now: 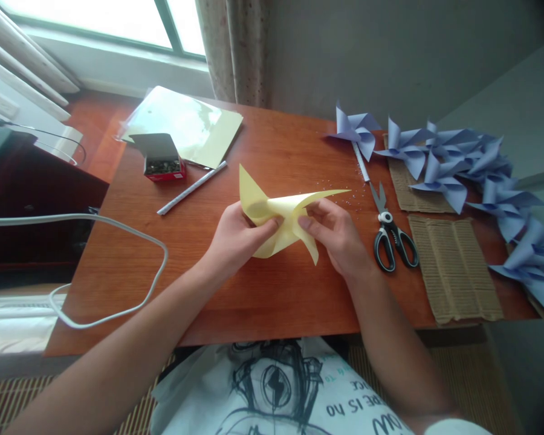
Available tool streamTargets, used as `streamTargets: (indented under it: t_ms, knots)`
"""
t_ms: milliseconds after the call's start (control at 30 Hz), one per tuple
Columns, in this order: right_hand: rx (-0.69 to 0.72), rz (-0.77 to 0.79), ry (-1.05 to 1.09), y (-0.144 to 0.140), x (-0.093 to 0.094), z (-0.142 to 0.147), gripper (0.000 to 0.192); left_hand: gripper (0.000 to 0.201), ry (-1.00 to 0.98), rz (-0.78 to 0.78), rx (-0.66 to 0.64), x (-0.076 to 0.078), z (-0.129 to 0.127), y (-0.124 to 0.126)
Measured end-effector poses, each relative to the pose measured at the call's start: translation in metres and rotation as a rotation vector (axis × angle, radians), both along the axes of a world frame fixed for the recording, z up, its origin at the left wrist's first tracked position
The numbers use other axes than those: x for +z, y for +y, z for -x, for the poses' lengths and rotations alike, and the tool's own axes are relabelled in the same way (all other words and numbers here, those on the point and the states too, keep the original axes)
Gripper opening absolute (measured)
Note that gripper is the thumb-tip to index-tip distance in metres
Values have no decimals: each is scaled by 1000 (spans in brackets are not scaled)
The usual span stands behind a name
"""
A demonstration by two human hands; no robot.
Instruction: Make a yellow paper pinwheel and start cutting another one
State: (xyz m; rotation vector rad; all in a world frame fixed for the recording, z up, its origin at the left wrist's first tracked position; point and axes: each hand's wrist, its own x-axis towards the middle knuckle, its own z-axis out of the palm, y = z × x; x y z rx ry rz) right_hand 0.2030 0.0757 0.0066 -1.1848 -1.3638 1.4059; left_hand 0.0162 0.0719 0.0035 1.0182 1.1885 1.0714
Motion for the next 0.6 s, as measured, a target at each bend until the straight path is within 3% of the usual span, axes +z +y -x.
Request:
streamTargets:
  t_ms: [133, 300, 600]
  knots:
    - [17, 49, 93, -3, 2, 2, 29, 19, 97, -78, -43, 0, 0, -1]
    - [-87, 2, 38, -1, -5, 4, 26, 15, 170, -141, -79, -2, 1, 0]
    - [-151, -43, -70, 0, -8, 7, 28, 18, 156, -100, -107, 0, -1, -1]
